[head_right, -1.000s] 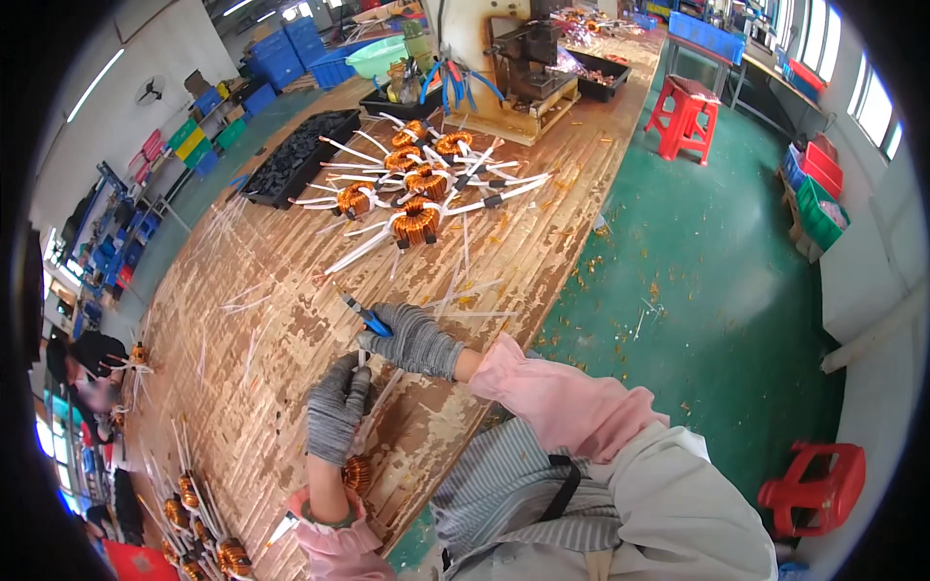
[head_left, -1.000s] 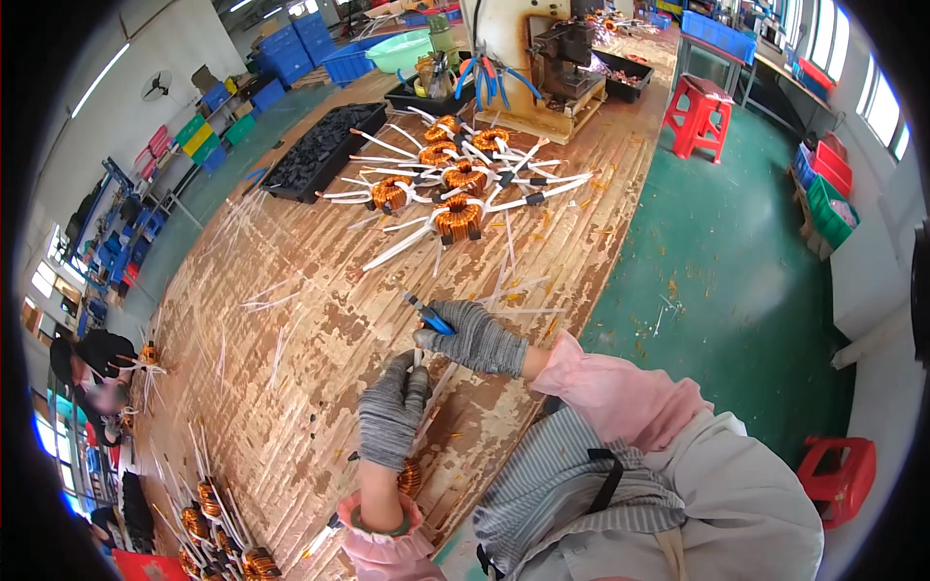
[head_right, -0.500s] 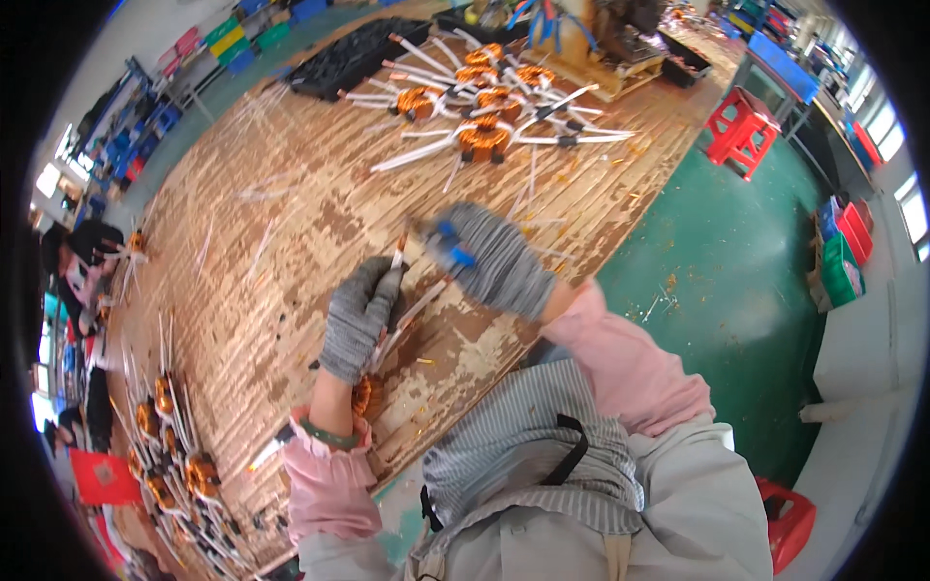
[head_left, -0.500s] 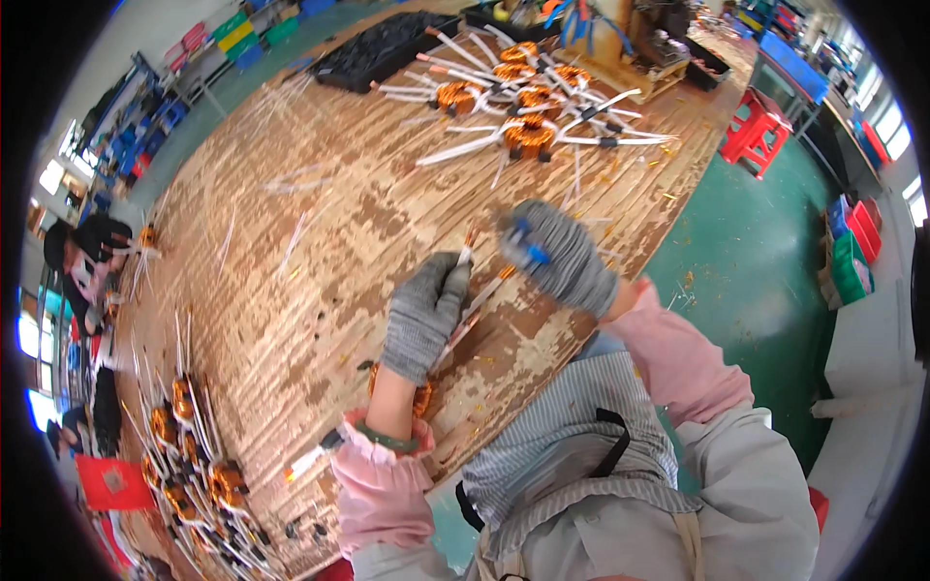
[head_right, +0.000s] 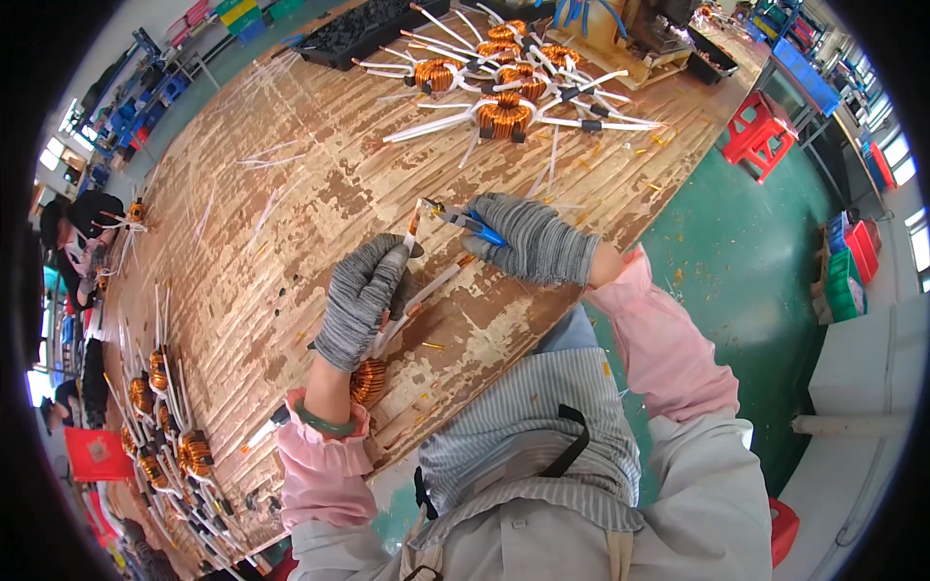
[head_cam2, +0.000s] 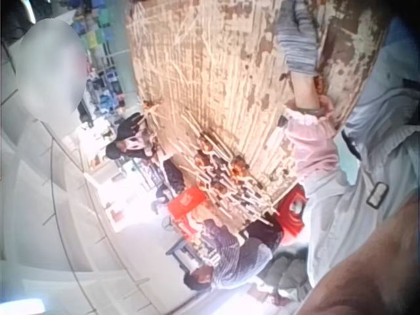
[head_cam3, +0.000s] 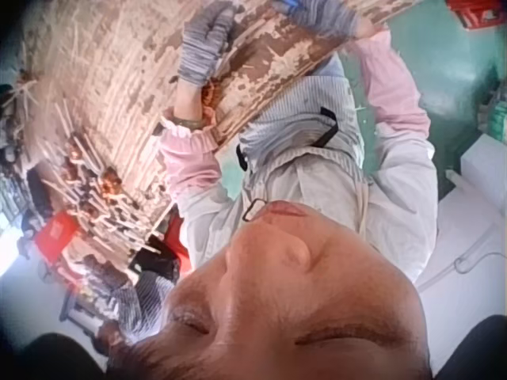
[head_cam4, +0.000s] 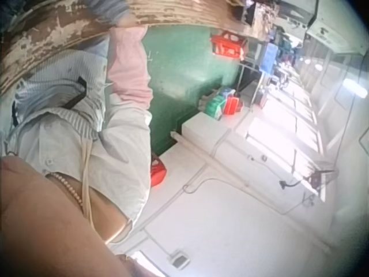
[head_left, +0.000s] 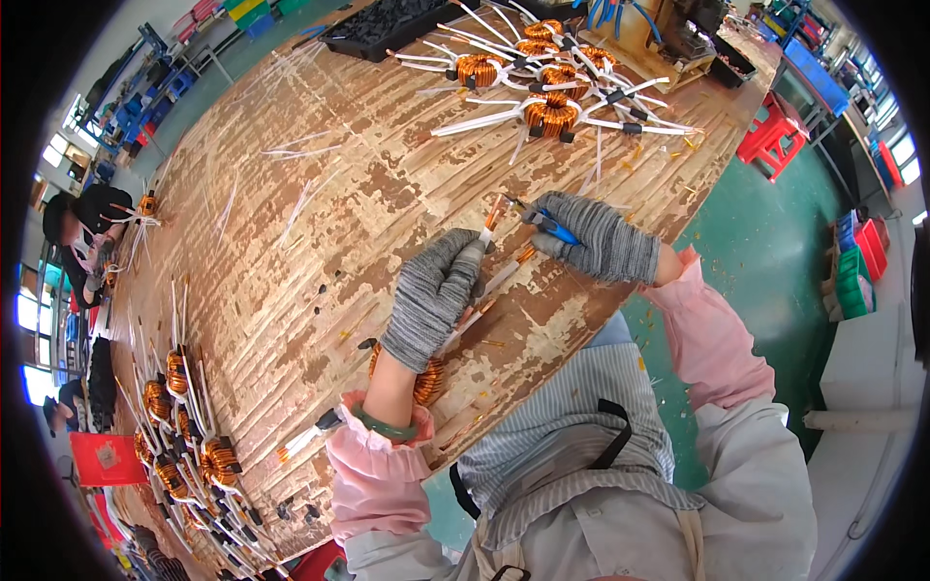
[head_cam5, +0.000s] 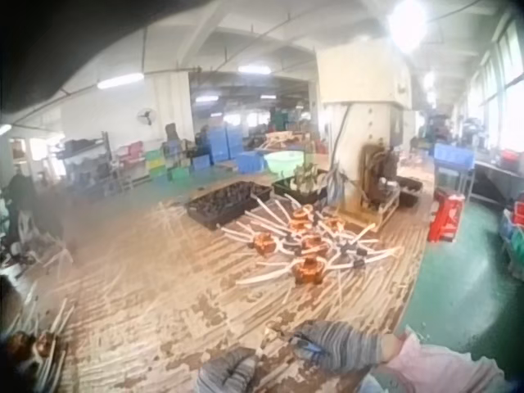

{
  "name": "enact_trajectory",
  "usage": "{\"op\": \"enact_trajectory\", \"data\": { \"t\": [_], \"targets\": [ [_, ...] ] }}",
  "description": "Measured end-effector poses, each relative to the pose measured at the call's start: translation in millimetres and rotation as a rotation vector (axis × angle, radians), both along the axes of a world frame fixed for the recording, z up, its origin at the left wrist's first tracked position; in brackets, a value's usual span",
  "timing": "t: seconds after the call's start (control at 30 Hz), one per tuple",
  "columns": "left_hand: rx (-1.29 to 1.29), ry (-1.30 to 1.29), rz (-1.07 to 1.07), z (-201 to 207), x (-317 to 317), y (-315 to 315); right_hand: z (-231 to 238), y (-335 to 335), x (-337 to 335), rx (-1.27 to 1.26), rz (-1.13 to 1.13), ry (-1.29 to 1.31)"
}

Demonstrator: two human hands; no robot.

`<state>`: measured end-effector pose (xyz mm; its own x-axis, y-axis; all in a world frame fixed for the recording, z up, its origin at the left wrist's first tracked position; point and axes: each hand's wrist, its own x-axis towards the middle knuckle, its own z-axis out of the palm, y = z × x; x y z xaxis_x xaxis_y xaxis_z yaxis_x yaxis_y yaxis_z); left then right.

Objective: Trimming and organizing copper wires on inductor coil components using pliers at a workbench.

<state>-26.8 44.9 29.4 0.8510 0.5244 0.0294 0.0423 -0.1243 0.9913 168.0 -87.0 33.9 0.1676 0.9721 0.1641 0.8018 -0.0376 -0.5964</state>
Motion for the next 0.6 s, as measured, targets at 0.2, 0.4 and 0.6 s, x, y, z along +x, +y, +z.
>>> {"op": "enact_trajectory", "data": {
  "t": [0.2,0.4,0.6],
  "targets": [
    [-0.043,-0.007,-0.019,3,1,-3,-3,-3,15,-0.009,0.078,0.001],
    [-0.012,-0.008,-0.086,1,2,-3,-7,1,10,0.008,0.278,0.052],
    [-0.171,-0.008,-0.178,7,0,-3,5,6,20,-0.183,0.534,0.275]
  ]
}}
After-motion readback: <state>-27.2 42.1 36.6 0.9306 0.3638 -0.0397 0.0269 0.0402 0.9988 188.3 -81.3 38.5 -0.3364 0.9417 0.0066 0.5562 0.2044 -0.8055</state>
